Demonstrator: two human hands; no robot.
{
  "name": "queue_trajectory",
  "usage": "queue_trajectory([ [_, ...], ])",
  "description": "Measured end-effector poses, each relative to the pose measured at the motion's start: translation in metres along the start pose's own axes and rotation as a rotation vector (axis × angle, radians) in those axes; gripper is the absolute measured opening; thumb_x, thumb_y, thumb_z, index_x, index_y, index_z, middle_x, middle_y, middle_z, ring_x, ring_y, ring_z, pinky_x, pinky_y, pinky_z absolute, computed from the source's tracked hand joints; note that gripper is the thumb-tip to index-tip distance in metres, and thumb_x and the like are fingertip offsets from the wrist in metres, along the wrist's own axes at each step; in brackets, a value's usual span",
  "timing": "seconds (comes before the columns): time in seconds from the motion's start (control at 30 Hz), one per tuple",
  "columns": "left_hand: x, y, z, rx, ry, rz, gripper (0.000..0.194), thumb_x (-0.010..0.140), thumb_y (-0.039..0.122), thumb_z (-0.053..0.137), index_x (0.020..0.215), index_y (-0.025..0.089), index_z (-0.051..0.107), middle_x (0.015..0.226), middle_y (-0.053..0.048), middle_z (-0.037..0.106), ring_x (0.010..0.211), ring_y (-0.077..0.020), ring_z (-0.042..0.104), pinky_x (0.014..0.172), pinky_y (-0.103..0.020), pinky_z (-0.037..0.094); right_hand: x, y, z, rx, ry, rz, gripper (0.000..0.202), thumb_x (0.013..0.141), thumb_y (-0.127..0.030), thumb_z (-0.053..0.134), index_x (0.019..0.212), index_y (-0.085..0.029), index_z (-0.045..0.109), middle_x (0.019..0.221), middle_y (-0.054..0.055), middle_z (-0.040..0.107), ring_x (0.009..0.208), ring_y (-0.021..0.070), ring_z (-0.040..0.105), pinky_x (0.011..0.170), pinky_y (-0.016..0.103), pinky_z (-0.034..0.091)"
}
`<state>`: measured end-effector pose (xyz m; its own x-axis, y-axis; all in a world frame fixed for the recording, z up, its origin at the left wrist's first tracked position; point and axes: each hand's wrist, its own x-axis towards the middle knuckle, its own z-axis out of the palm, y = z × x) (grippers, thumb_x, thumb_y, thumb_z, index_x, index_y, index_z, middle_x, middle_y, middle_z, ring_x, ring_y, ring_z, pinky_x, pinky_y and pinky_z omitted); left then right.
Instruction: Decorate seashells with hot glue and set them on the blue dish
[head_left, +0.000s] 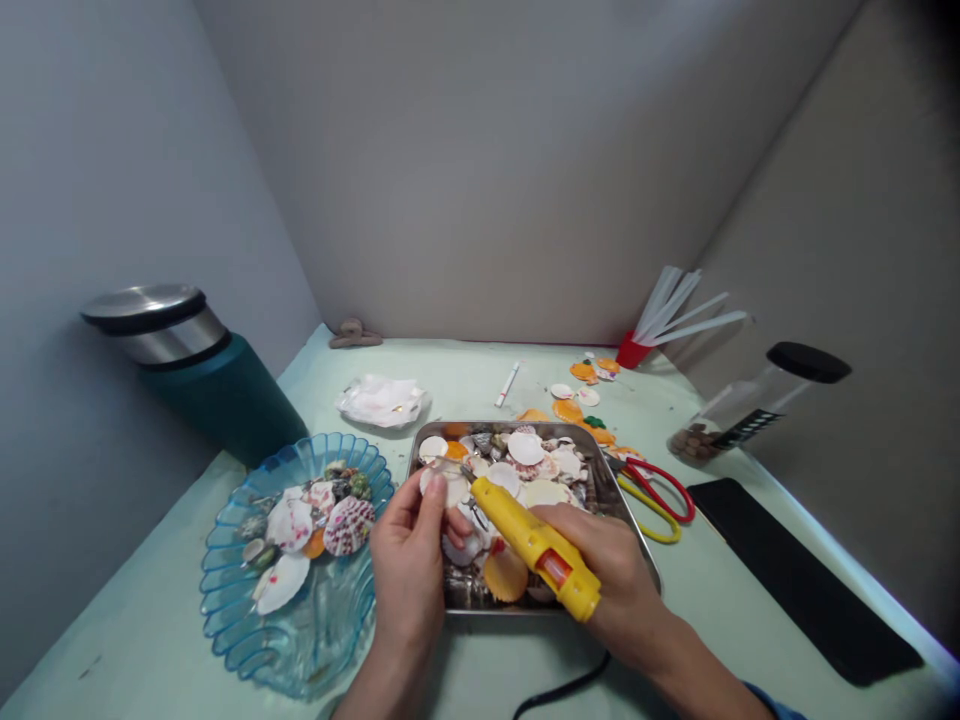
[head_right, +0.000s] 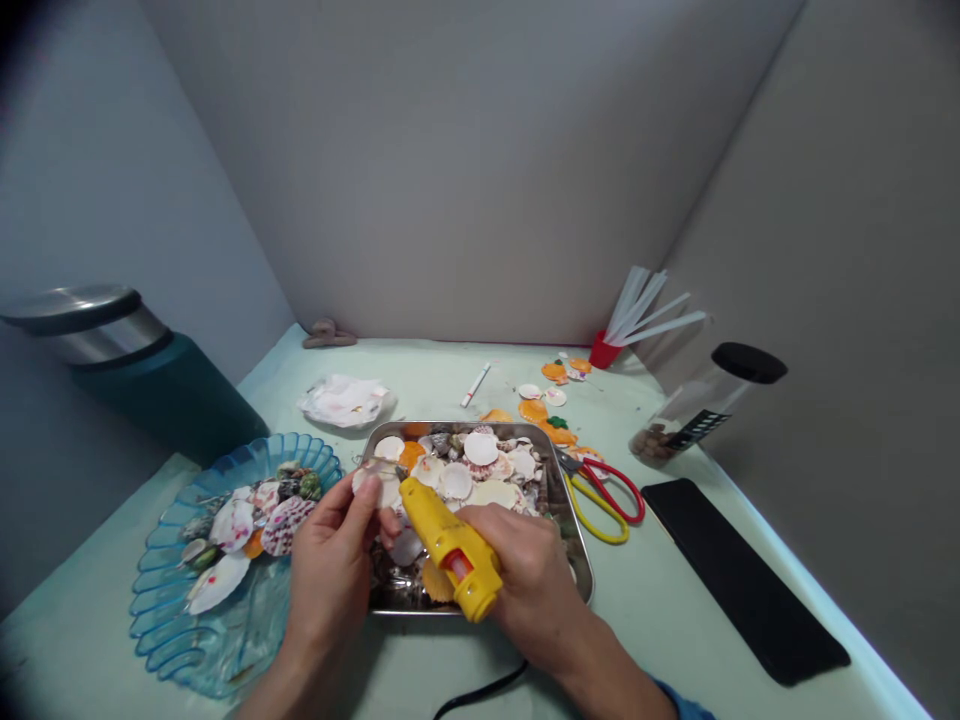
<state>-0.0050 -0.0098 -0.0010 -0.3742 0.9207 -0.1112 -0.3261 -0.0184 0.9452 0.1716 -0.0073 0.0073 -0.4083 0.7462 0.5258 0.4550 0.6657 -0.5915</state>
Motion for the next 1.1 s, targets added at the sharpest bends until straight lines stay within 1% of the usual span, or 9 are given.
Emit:
queue_trajectory([
  [0.3, 0.0015, -0.0012, -0.0011, 0.021, -0.02, -0.006, 0.029, 0.08, 0.042, 0.066, 0.09, 0.015, 0.065, 0.051, 0.003, 0.059, 0.044, -0.0094, 0.046, 0.045, -0.019, 0.038, 0.0, -0.0007, 0.0002, 0.002, -0.005, 0.023, 0.016, 0.089, -0.031, 0.055, 0.089, -0.017, 0.064, 0.079, 0.007, 0.073, 0.064, 0.0178, 0.067, 0.055, 0.024, 0.047],
  [0.43, 0.0009, -0.0013, -0.0015, 0.019, -0.014, -0.007, 0.028, 0.08, 0.043, 0.066, 0.088, 0.016, 0.064, 0.05, 0.004, 0.058, 0.044, -0.0093, 0.046, 0.045, -0.019, 0.038, 0.0003, -0.001, 0.0003, -0.017, 0.002, 0.006, 0.018, 0.09, -0.032, 0.054, 0.089, -0.016, 0.064, 0.077, 0.007, 0.073, 0.062, 0.0176, 0.067, 0.053, 0.025, 0.046],
  [0.63, 0.0009, -0.0003, -0.0003, 0.014, -0.032, -0.027, 0.034, 0.078, 0.043, 0.067, 0.094, 0.014, 0.066, 0.051, 0.003, 0.059, 0.043, -0.0091, 0.047, 0.045, -0.019, 0.037, 0.0004, -0.0011, 0.0013, -0.061, 0.01, -0.041, 0.018, 0.091, -0.032, 0.053, 0.09, -0.017, 0.062, 0.077, 0.007, 0.072, 0.063, 0.0182, 0.067, 0.053, 0.025, 0.046],
  [0.8, 0.0014, 0.0, 0.0, 0.005, -0.038, -0.03, 0.033, 0.077, 0.042, 0.068, 0.095, 0.014, 0.066, 0.05, 0.004, 0.058, 0.043, -0.0086, 0.048, 0.045, -0.018, 0.038, -0.0009, -0.0001, 0.0019, -0.101, 0.017, -0.062, 0.021, 0.092, -0.034, 0.052, 0.094, -0.016, 0.063, 0.076, 0.007, 0.072, 0.061, 0.0183, 0.067, 0.053, 0.026, 0.047],
  [0.97, 0.001, -0.0018, -0.0013, -0.004, -0.048, -0.027, 0.034, 0.079, 0.04, 0.067, 0.099, 0.014, 0.065, 0.05, 0.004, 0.059, 0.043, -0.0081, 0.047, 0.046, -0.017, 0.039, -0.0005, -0.0007, 0.0013, -0.1, 0.01, -0.052, 0.022, 0.092, -0.035, 0.051, 0.093, -0.016, 0.063, 0.076, 0.008, 0.072, 0.06, 0.0183, 0.066, 0.053, 0.027, 0.046],
  [1.1, 0.0005, -0.0006, -0.0001, -0.011, -0.043, -0.033, 0.033, 0.078, 0.041, 0.068, 0.095, 0.014, 0.064, 0.049, 0.003, 0.059, 0.042, -0.0081, 0.048, 0.045, -0.017, 0.038, -0.0002, -0.0009, 0.0012, -0.077, 0.008, -0.051, 0.021, 0.093, -0.035, 0.051, 0.091, -0.017, 0.062, 0.074, 0.006, 0.071, 0.059, 0.0173, 0.065, 0.052, 0.026, 0.045],
])
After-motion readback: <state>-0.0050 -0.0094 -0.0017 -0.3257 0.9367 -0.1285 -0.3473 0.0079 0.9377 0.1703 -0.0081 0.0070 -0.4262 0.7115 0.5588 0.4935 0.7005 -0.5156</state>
